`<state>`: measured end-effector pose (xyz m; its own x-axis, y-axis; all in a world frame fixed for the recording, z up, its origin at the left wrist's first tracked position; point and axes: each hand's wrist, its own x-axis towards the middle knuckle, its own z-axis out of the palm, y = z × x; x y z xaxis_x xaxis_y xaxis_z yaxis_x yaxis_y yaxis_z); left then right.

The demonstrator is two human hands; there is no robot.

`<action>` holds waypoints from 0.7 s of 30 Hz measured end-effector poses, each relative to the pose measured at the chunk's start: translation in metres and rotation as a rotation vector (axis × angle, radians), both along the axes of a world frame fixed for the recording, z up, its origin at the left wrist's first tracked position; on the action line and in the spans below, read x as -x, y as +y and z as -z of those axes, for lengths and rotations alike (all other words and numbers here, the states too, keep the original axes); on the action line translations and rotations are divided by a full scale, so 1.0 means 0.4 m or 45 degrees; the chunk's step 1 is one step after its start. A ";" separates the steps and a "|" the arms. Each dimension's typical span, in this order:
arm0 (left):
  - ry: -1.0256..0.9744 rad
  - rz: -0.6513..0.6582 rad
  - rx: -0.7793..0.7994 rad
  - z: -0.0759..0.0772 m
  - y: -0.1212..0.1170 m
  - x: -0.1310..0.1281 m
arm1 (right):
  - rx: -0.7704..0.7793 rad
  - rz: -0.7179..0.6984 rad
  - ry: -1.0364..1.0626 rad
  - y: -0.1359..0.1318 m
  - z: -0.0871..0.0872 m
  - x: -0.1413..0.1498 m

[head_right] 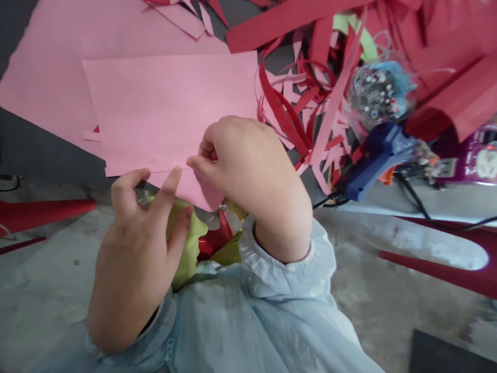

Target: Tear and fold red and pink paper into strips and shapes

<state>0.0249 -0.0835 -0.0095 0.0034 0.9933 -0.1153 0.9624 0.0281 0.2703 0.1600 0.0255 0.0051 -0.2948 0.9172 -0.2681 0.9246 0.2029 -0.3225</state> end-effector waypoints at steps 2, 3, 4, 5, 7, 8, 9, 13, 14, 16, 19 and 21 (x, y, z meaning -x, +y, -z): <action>-0.009 -0.009 -0.042 0.002 -0.006 -0.003 | 0.004 0.004 -0.028 -0.003 -0.005 0.005; -0.016 -0.007 -0.067 0.003 -0.008 -0.005 | 0.001 0.011 -0.044 -0.005 -0.007 0.008; -0.024 0.002 -0.089 0.002 -0.010 -0.006 | -0.005 0.016 -0.056 -0.007 -0.010 0.011; -0.032 0.018 -0.100 0.001 -0.011 -0.007 | -0.015 0.016 -0.065 -0.010 -0.011 0.014; -0.037 0.051 -0.094 -0.001 -0.011 -0.010 | -0.039 0.004 -0.074 -0.014 -0.012 0.018; -0.036 0.065 -0.086 -0.003 -0.011 -0.012 | -0.049 -0.007 -0.069 -0.015 -0.010 0.019; -0.038 0.076 -0.079 -0.003 -0.010 -0.013 | -0.054 -0.020 -0.060 -0.014 -0.007 0.019; -0.054 0.088 -0.078 -0.002 -0.005 -0.017 | -0.048 -0.033 -0.002 -0.009 0.003 0.014; -0.052 0.079 -0.072 -0.001 -0.004 -0.018 | -0.046 -0.027 0.012 -0.008 0.004 0.012; -0.037 0.057 -0.059 0.000 -0.002 -0.017 | -0.033 -0.005 0.033 -0.007 0.001 0.005; -0.011 0.036 -0.045 -0.001 0.003 -0.013 | -0.014 0.050 0.052 -0.011 -0.007 -0.008; -0.012 0.032 -0.044 -0.002 0.005 -0.011 | -0.011 0.084 0.059 -0.013 -0.011 -0.018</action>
<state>0.0292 -0.0816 -0.0088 0.0289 0.9963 -0.0810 0.9602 -0.0051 0.2794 0.1673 0.0202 0.0097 -0.2453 0.9373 -0.2475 0.9203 0.1449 -0.3634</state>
